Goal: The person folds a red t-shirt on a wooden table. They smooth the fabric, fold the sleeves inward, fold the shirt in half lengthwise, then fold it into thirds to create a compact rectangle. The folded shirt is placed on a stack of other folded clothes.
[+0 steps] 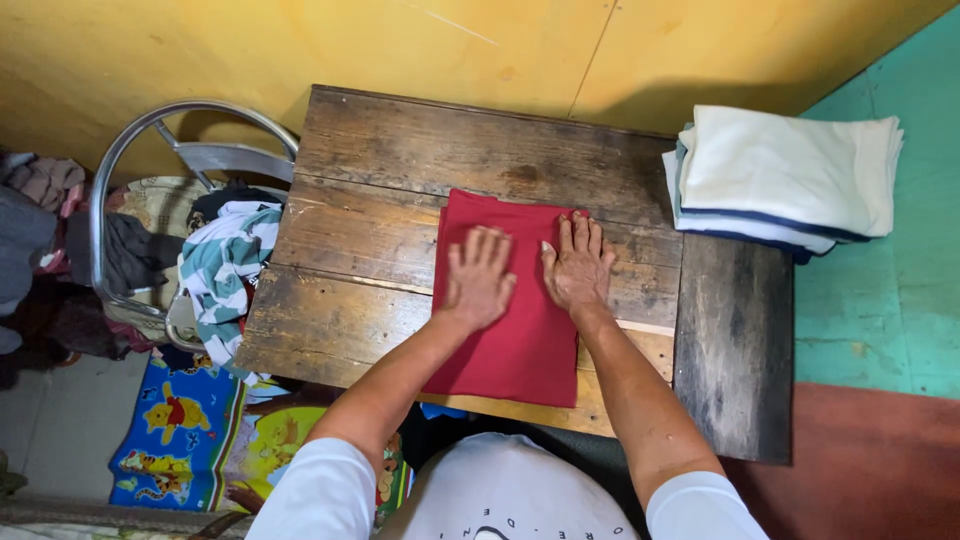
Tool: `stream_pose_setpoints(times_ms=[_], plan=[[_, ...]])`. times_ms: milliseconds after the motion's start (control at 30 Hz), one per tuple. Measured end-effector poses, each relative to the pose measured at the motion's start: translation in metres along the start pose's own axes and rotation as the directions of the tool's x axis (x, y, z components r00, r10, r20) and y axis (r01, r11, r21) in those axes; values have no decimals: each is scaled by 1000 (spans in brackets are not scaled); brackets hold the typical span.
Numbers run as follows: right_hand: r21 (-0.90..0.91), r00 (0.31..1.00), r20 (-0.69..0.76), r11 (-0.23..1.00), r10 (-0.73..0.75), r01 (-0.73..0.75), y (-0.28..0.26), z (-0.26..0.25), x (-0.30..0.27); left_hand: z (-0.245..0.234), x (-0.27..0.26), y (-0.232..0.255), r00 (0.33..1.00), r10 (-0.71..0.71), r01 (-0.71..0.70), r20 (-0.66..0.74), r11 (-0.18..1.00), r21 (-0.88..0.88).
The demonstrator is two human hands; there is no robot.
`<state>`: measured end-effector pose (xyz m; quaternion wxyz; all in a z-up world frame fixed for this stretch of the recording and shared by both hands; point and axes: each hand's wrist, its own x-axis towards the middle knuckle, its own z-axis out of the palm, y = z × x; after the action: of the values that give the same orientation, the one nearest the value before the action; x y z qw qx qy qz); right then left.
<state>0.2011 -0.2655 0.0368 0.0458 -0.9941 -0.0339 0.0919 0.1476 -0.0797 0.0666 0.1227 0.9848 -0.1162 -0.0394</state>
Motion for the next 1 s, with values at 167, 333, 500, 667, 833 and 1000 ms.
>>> stream_pose_setpoints(times_ms=[167,333,500,667,833,1000], plan=[[-33,1000,-17,999,8,-9,0,5,2,31,37,-5,979,181,-184,91,983,28],[-6,1000,15,1000,19,-19,1,1,2,23,63,-57,988,46,-60,149,994,87],[-14,1000,20,1000,4,-4,0,-1,0,20,57,-71,996,10,-20,88,994,110],[-5,1000,20,1000,6,-6,-2,-7,-2,19,55,-77,991,-124,114,45,977,182],[-3,999,41,1000,17,-17,-1,-5,-2,8,33,-100,925,-376,378,-51,901,212],[-12,1000,7,1000,7,-7,-1,-5,-3,-8,-16,-67,949,-248,264,-193,963,59]])
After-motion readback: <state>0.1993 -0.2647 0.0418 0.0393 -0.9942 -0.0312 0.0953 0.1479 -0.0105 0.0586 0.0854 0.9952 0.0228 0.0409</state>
